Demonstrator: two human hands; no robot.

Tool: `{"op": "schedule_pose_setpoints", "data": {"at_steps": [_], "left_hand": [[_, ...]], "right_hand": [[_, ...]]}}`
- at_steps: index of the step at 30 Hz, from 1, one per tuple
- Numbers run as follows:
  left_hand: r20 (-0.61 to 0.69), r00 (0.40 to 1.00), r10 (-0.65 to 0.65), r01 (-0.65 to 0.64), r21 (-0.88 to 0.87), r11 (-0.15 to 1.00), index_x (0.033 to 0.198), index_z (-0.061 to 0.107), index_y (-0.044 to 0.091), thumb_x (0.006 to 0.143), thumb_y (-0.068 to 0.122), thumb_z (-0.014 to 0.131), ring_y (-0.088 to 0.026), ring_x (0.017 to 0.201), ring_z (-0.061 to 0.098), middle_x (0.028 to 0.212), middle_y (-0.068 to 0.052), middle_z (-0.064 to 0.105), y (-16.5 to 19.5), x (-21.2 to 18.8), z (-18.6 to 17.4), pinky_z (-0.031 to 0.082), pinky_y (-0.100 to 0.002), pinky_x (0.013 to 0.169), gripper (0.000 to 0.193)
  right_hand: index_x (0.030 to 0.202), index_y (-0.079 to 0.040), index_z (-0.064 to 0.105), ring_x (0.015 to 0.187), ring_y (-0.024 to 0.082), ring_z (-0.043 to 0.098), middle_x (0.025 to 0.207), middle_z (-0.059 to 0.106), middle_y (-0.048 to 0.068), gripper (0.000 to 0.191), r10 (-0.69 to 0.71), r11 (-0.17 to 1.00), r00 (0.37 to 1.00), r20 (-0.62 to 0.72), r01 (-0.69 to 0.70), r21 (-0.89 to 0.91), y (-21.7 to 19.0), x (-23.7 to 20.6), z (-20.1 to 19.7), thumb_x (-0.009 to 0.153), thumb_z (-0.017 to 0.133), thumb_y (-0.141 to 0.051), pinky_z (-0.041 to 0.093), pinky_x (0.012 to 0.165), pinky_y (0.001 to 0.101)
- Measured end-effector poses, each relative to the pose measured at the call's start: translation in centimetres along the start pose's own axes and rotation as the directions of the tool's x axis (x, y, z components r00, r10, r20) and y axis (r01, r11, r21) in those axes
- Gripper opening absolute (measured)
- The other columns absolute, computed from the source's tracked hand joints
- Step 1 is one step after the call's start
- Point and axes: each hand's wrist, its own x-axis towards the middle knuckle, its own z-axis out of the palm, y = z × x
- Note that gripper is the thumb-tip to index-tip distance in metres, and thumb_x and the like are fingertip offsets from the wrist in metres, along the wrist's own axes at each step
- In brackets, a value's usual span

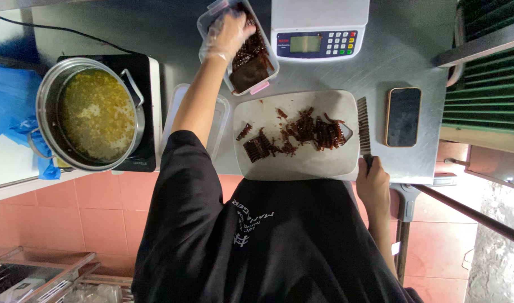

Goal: The person slices a dark, glossy block of cooked meat into thin strips on a cutting board using a knife. They repeatedly transfer the sliced pieces into a plastic container placed on a digital scale.

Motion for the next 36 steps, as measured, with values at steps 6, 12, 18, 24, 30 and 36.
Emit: {"op": "schedule_pose_setpoints", "data": {"at_steps": [6,12,18,24,30,36], "left_hand": [[-0.04,0.999,0.013,-0.009,0.108,0.994,0.126,0.064,0.009,0.108,0.043,0.061,-0.034,0.083,0.072,0.105,-0.018,0.072,-0.9,1.2,-0.6,0.058,-0.047,0.076,0.039],[-0.083,0.996,0.034,-0.042,-0.098,0.994,0.135,0.056,0.018,0.09,0.026,0.071,-0.034,0.107,0.068,0.12,-0.015,0.069,-1.5,-0.9,-1.3,0.056,-0.043,0.09,0.048],[0.1,0.981,-0.168,0.175,-0.068,0.982,0.133,0.055,0.019,0.085,0.035,0.077,-0.04,0.117,0.057,0.13,-0.019,0.059,0.1,-3.9,-3.0,0.049,-0.051,0.093,0.055],[-0.03,0.999,-0.044,0.04,-0.121,0.992,0.121,0.058,0.014,0.104,0.032,0.063,-0.029,0.102,0.066,0.115,-0.014,0.065,6.5,-10.3,5.4,0.058,-0.048,0.08,0.025],[-0.17,0.973,0.156,-0.187,-0.183,0.965,0.125,0.056,0.011,0.1,0.041,0.062,-0.033,0.113,0.056,0.119,-0.015,0.059,15.5,-14.7,15.8,0.059,-0.039,0.075,0.04],[-0.11,0.956,0.274,-0.294,-0.273,0.916,0.124,0.058,0.017,0.102,0.038,0.059,-0.028,0.12,0.056,0.129,-0.006,0.056,18.1,-16.5,18.2,0.049,-0.048,0.105,0.03]], "right_hand": [[0.101,0.002,0.055,0.081,0.057,0.062,0.08,0.065,0.033,0.031,0.009,0.999,1.0,0.019,-0.009,-0.036,-0.1,0.0,0.2,0.106,0.057,-0.028,0.047,0.065,0.0598],[0.102,0.004,0.054,0.081,0.058,0.062,0.08,0.064,0.035,0.031,-0.003,0.999,1.0,0.031,0.004,-0.032,-0.3,-0.7,0.5,0.107,0.056,-0.027,0.046,0.064,0.0608],[0.112,0.005,0.051,0.077,0.056,0.063,0.08,0.064,0.033,0.022,-0.177,0.974,0.982,-0.058,0.184,0.131,1.1,-3.0,0.9,0.104,0.048,-0.015,0.049,0.064,0.0591],[0.113,0.002,0.052,0.071,0.052,0.064,0.076,0.065,0.029,0.019,-0.142,0.987,0.989,-0.046,0.145,0.068,2.3,-3.9,1.2,0.107,0.047,-0.015,0.048,0.061,0.0582],[0.12,-0.002,0.052,0.07,0.049,0.067,0.074,0.066,0.026,0.02,-0.087,0.992,0.996,-0.014,0.088,0.086,3.3,-4.3,1.9,0.107,0.046,-0.016,0.05,0.062,0.0565],[0.129,-0.003,0.052,0.075,0.055,0.064,0.08,0.066,0.031,0.028,-0.078,0.995,0.997,0.005,0.078,0.065,3.8,-4.8,3.9,0.104,0.049,-0.015,0.048,0.061,0.0589]]}}
